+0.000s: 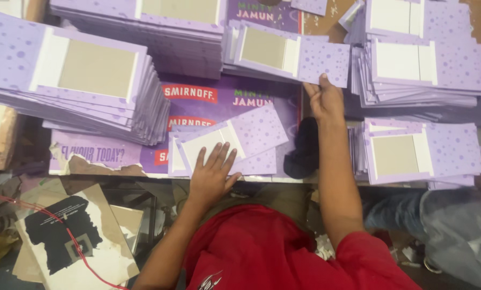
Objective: The person repeatedly folds small purple paper sheets in half and stacks them on a table. They handle the sheets one at a time, aligning edges before folding and placing the finished pieces into a growing pile.
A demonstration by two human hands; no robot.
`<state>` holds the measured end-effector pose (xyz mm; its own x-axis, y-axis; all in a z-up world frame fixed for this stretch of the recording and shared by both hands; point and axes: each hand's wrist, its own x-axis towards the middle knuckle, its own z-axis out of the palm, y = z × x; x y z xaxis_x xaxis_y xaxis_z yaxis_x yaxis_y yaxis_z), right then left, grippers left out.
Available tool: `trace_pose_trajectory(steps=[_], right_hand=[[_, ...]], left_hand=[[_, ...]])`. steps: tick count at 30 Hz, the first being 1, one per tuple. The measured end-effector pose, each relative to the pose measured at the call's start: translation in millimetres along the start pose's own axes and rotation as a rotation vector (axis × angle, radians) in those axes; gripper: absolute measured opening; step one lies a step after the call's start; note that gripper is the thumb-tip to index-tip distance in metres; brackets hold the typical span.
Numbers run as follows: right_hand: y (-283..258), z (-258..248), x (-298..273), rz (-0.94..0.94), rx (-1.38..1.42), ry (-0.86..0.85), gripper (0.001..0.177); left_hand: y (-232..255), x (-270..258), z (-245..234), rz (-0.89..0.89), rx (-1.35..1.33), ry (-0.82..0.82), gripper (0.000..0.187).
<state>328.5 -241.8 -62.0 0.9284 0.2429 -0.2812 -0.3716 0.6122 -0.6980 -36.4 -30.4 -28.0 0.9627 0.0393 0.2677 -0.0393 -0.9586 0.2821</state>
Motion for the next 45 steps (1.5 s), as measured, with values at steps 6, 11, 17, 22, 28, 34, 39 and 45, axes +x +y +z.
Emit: trace_pose_trajectory(steps=[6, 11, 17, 22, 28, 34, 39, 45], right_hand=[[25.5, 17.7, 54.6, -0.113, -0.497, 0.1, 0.038], [7.5, 41.3, 1.8, -0.189, -1.238, 0.259, 0.046], [34.2, 45.1, -111.2, 0.192, -1.328, -0.193, 0.042], [36.2, 51.0, -155.6, -0.148, -1.41, -0.154, 0.053], [50.1, 54.2, -192.3, -0.087, -1.457, -0.142, 0.052], [59.6, 70.0, -193.6, -0.315, -1.597, 0.0, 0.048], [59.8, 83.8, -184.6, -0.245, -1.664, -0.01, 0.057], [54.8, 63.7, -229.8, -0.182, -1.729, -0.115, 0.075]], left_hand=[[-1.5, 1.5, 0.8, 0.016, 0.028, 0.021, 0.066], [-2.2, 2.2, 0.6, 0.0, -0.008, 0.028, 0.066], [-2.5, -0.2, -1.3, 0.008, 0.002, -0.008, 0.065], [-0.9, 11.2, -24.4, -0.158, -0.083, -0.318, 0.051], [-3.3, 51.1, -29.0, 0.056, -0.103, -0.25, 0.097], [-5.0, 52.9, -22.6, 0.103, -0.098, -0.363, 0.101], [-6.6, 52.9, -19.5, 0.089, -0.062, -0.345, 0.102], [-5.8, 53.3, -21.6, 0.034, -0.075, -0.378, 0.103]])
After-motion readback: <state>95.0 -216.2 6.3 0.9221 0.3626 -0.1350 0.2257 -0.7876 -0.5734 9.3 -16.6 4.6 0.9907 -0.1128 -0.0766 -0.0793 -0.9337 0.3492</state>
